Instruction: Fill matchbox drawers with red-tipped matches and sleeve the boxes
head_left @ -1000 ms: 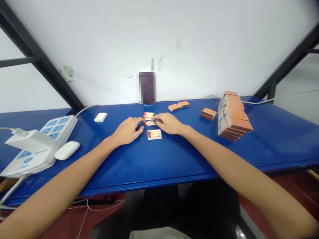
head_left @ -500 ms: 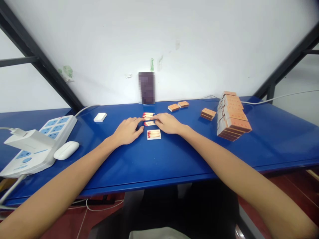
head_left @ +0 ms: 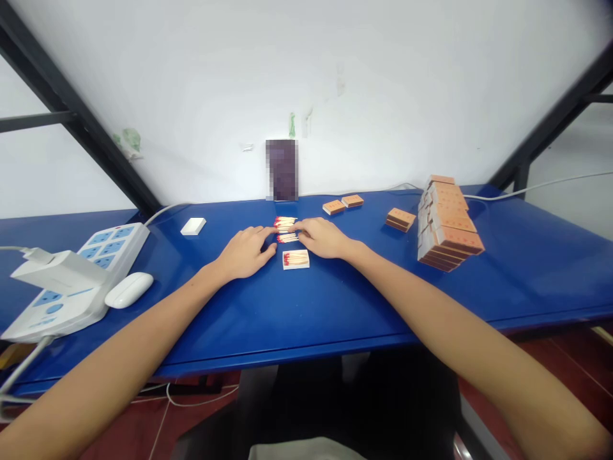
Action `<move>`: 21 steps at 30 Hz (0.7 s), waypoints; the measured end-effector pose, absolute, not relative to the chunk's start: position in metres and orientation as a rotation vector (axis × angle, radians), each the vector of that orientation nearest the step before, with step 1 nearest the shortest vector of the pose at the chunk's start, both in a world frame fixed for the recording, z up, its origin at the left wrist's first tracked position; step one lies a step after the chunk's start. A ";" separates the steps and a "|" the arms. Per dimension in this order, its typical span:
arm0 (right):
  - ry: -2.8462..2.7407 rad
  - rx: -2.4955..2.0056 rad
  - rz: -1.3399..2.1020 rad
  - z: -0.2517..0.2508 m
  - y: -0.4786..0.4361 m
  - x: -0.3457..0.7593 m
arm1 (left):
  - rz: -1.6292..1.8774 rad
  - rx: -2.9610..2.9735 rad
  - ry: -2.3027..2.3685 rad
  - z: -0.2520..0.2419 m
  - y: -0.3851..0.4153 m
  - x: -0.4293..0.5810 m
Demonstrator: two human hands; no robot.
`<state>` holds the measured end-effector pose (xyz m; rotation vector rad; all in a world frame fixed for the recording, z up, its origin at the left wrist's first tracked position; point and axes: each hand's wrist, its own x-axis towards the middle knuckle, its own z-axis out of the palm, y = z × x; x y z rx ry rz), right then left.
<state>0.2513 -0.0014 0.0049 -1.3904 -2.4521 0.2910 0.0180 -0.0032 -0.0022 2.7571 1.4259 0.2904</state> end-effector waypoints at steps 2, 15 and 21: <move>-2.459 -1.393 0.287 0.005 -0.002 0.251 | 0.304 2.749 1.417 -0.002 -0.003 0.018; -2.453 -1.383 0.298 0.005 -0.002 0.251 | 0.421 2.707 1.383 -0.003 0.000 0.017; -2.426 -1.337 0.349 0.004 0.000 0.253 | 0.454 2.663 1.336 -0.003 0.000 0.016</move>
